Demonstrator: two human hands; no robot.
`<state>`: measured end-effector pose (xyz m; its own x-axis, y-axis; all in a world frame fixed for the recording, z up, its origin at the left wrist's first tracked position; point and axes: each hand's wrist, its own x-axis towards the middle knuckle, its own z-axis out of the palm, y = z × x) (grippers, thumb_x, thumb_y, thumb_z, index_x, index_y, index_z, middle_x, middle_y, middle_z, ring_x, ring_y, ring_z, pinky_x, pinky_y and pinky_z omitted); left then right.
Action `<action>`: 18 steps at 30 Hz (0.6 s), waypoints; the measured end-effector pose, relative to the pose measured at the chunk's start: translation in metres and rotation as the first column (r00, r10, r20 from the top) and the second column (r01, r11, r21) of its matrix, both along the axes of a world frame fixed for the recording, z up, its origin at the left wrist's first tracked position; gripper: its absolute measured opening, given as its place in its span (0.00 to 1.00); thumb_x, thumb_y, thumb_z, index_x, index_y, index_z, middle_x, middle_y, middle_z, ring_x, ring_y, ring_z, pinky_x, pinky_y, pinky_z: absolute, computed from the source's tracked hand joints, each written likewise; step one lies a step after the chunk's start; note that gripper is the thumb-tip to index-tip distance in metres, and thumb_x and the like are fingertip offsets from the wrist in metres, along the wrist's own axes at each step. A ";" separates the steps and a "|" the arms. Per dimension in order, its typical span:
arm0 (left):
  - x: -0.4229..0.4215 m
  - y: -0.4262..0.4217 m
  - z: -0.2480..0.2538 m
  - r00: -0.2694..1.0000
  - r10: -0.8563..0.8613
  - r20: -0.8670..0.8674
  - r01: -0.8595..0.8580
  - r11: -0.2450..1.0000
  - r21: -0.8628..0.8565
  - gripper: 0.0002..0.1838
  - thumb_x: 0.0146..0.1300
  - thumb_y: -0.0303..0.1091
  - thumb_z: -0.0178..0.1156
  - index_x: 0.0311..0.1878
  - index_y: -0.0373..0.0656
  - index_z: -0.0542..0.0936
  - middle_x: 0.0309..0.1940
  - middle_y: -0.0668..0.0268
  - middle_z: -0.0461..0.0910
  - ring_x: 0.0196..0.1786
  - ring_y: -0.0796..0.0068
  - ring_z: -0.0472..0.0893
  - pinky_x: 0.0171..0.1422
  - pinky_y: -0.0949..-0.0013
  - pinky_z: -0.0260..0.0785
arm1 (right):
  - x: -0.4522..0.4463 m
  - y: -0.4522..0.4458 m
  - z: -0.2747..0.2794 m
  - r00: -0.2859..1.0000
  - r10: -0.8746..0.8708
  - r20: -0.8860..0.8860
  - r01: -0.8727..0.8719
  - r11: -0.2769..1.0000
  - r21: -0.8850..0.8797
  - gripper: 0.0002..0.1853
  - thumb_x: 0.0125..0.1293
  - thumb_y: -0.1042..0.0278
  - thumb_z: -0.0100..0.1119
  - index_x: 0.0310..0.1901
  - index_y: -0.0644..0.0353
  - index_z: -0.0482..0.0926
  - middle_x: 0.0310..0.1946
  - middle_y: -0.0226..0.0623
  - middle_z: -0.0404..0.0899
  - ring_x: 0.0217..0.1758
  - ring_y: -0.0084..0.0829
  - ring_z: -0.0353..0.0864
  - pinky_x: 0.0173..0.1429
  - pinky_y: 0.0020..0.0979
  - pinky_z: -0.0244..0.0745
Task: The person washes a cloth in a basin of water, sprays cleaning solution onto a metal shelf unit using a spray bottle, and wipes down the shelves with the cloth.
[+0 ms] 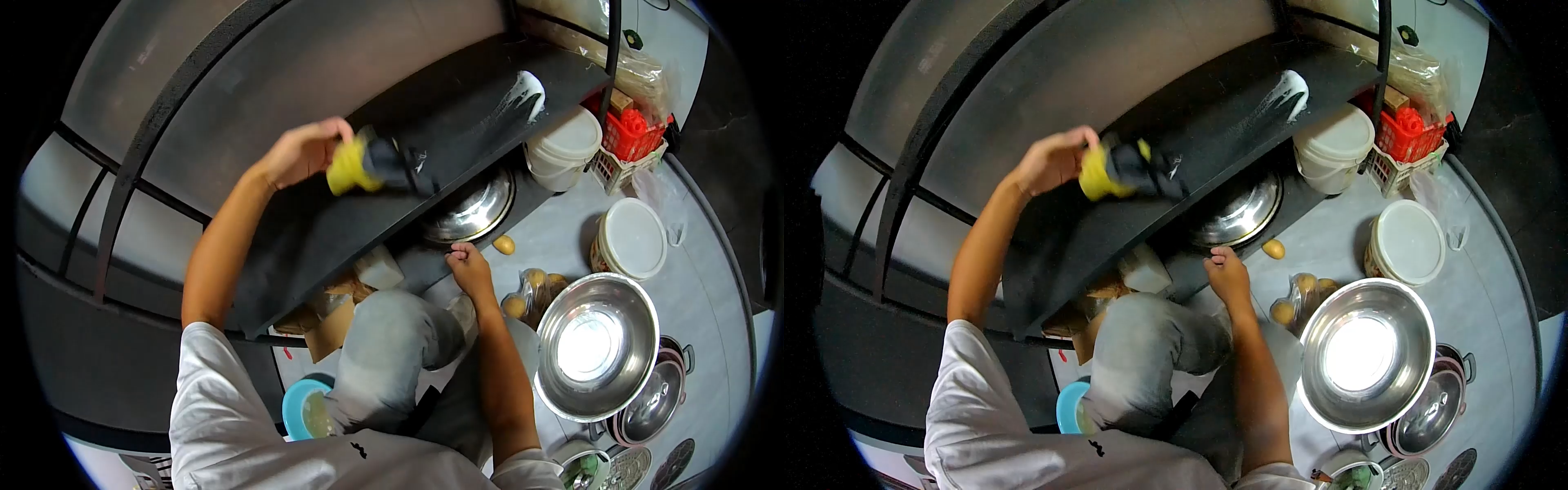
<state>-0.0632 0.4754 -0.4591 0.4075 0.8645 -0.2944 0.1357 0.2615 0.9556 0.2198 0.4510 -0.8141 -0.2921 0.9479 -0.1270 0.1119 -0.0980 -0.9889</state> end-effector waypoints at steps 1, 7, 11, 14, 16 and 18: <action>0.015 -0.006 -0.006 0.980 0.063 -0.189 -0.060 0.998 0.020 0.08 0.77 0.37 0.54 0.49 0.45 0.77 0.46 0.66 0.83 0.55 0.70 0.82 0.66 0.65 0.71 | -0.002 0.000 -0.005 1.000 0.008 -0.015 -0.008 1.000 -0.006 0.20 0.64 0.59 0.69 0.54 0.59 0.81 0.44 0.40 0.88 0.43 0.36 0.87 0.53 0.35 0.80; 0.071 -0.062 -0.093 0.434 0.435 -0.789 0.309 0.751 0.584 0.39 0.68 0.54 0.66 0.72 0.38 0.66 0.69 0.38 0.68 0.72 0.44 0.69 0.77 0.52 0.60 | -0.004 0.003 -0.015 1.000 0.005 -0.023 -0.005 1.000 -0.013 0.19 0.65 0.60 0.69 0.55 0.58 0.81 0.43 0.37 0.87 0.42 0.34 0.86 0.52 0.35 0.79; 0.090 -0.061 -0.153 0.120 0.496 -0.860 0.292 0.811 0.508 0.51 0.72 0.64 0.56 0.81 0.32 0.53 0.78 0.29 0.50 0.83 0.31 0.47 0.86 0.42 0.39 | -0.004 0.004 -0.011 0.999 -0.009 -0.038 0.006 0.997 -0.077 0.19 0.64 0.60 0.69 0.54 0.58 0.81 0.42 0.36 0.86 0.42 0.33 0.86 0.52 0.34 0.79; 0.110 -0.034 -0.158 0.158 0.550 -0.820 0.253 0.780 0.572 0.48 0.74 0.63 0.52 0.80 0.31 0.54 0.79 0.29 0.50 0.83 0.32 0.48 0.86 0.42 0.39 | -0.018 0.013 -0.058 0.982 0.010 -0.189 -0.013 1.000 -0.013 0.19 0.64 0.60 0.70 0.54 0.58 0.81 0.42 0.36 0.86 0.43 0.32 0.85 0.53 0.34 0.78; 0.122 -0.008 -0.163 0.170 0.571 -0.803 0.232 0.769 0.596 0.48 0.75 0.64 0.49 0.80 0.30 0.54 0.79 0.31 0.52 0.83 0.34 0.49 0.86 0.43 0.39 | -0.009 0.010 -0.023 0.997 0.025 -0.071 -0.028 0.999 -0.032 0.19 0.64 0.61 0.70 0.54 0.59 0.81 0.41 0.37 0.86 0.43 0.32 0.85 0.52 0.34 0.78; 0.139 0.026 -0.171 0.184 0.609 -0.772 0.178 0.751 0.635 0.48 0.75 0.66 0.46 0.80 0.30 0.55 0.79 0.33 0.53 0.83 0.35 0.50 0.86 0.43 0.39 | -0.009 0.008 -0.006 1.000 0.025 -0.010 -0.026 0.999 -0.038 0.18 0.64 0.61 0.70 0.53 0.59 0.81 0.41 0.37 0.86 0.43 0.31 0.85 0.51 0.33 0.78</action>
